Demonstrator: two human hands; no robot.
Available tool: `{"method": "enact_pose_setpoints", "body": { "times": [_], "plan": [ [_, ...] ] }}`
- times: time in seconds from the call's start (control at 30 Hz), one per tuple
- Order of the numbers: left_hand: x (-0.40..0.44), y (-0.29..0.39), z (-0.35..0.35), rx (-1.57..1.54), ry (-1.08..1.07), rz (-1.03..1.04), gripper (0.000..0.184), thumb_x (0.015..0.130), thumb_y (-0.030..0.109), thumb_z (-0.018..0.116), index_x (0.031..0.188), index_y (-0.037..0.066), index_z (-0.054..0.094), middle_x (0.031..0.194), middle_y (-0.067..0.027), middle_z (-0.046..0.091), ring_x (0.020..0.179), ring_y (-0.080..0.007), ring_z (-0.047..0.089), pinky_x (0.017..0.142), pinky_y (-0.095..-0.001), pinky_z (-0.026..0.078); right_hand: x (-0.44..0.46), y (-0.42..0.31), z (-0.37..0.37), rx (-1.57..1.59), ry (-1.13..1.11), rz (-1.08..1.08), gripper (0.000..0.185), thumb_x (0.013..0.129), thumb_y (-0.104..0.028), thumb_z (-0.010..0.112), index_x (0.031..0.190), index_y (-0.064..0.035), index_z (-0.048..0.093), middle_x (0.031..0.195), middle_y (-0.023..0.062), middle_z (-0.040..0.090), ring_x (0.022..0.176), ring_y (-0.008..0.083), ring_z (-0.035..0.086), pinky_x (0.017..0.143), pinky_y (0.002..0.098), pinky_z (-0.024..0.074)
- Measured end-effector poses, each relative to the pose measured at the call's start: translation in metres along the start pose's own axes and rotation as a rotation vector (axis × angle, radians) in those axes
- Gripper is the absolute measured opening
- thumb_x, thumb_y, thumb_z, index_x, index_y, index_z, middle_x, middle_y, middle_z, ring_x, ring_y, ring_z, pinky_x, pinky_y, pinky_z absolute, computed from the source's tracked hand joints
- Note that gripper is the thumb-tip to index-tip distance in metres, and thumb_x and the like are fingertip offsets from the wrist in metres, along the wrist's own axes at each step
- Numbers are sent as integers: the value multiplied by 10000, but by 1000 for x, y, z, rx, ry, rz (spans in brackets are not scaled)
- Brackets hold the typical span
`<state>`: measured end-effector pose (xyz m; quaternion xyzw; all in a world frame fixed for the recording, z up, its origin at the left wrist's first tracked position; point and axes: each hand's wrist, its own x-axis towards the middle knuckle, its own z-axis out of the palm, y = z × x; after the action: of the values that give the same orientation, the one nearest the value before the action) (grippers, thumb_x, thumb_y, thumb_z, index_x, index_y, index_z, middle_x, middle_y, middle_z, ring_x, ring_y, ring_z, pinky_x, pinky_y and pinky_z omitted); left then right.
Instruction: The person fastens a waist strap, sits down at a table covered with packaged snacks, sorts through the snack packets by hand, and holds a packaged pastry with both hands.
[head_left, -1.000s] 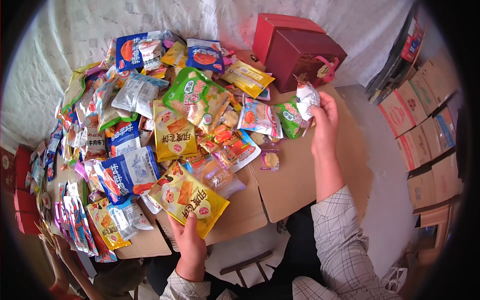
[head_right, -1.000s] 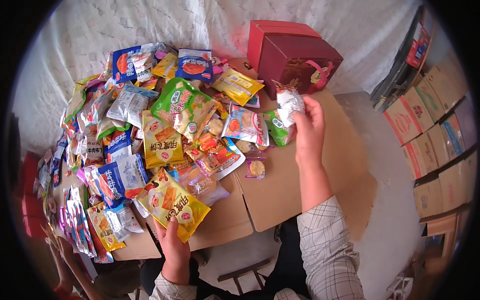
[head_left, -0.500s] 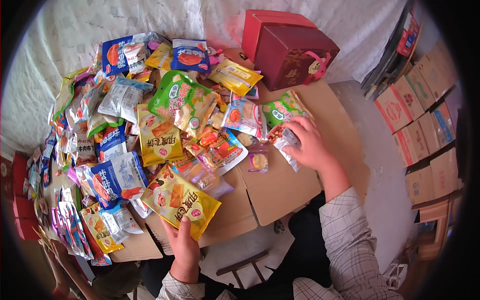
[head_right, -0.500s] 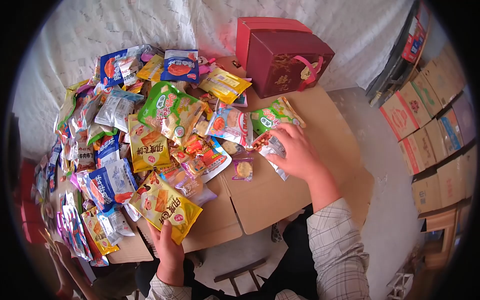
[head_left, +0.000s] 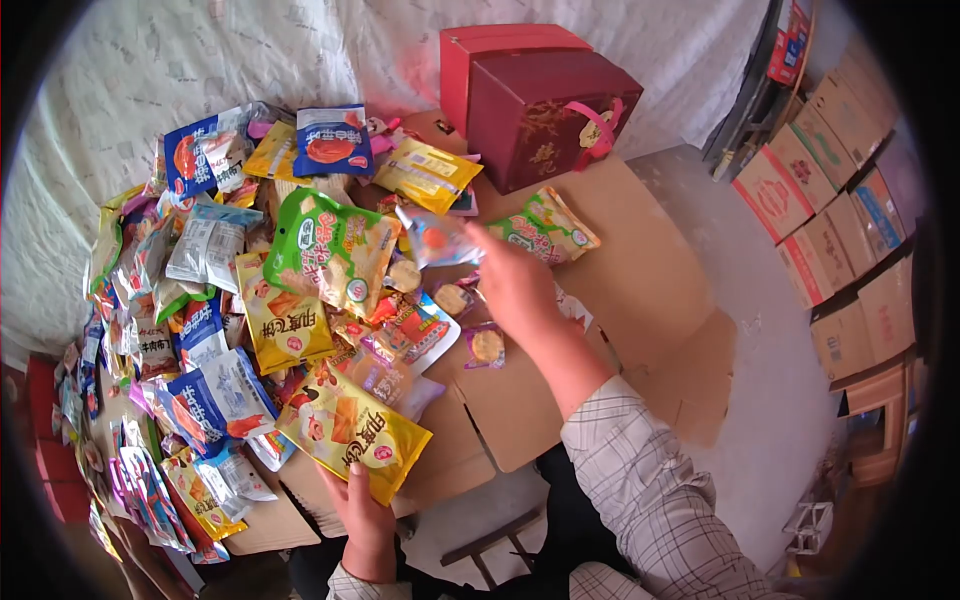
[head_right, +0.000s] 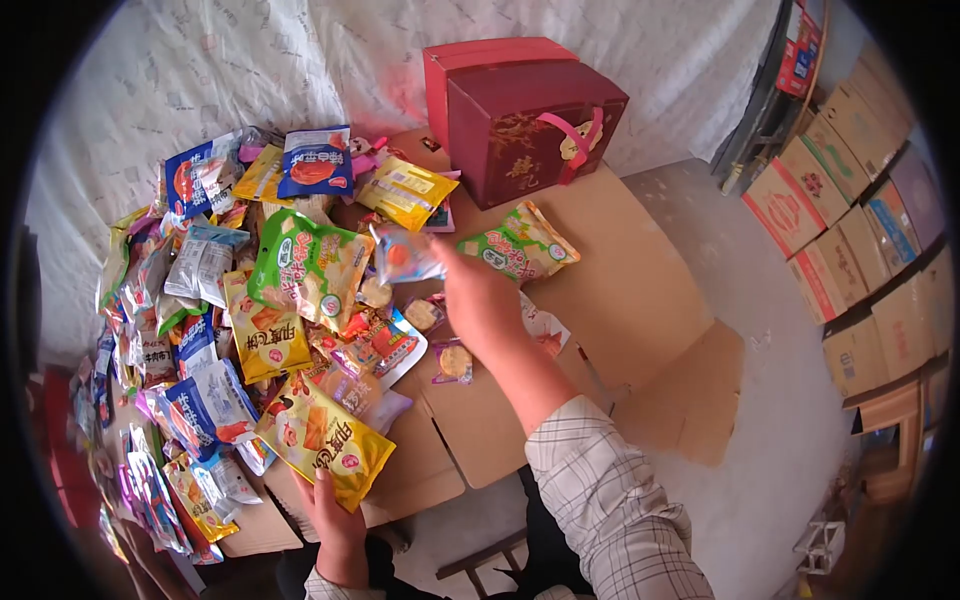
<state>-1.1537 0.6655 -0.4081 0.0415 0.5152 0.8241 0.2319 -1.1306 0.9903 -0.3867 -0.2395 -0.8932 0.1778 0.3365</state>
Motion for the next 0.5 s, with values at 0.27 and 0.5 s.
{"method": "enact_pose_setpoints", "body": {
  "times": [0.27,0.5],
  "plan": [
    [-3,5,-4,-47,-3,-7,701,983,132,567,1574,57,198,1503,-139,410,1323,-262,482,1112,-408,396,6,68,-30,-225,174,34,482,890,-2,590,1367,-74,588,1379,172,586,1336,430,463,1118,488,383],
    [-3,1,-4,-88,16,23,675,1007,112,536,1579,63,180,1496,-129,417,1333,-245,476,1115,-395,395,6,-26,-19,41,123,-210,345,843,-96,697,1184,-68,651,1237,126,643,1182,386,556,1007,469,451]
  ]
}}
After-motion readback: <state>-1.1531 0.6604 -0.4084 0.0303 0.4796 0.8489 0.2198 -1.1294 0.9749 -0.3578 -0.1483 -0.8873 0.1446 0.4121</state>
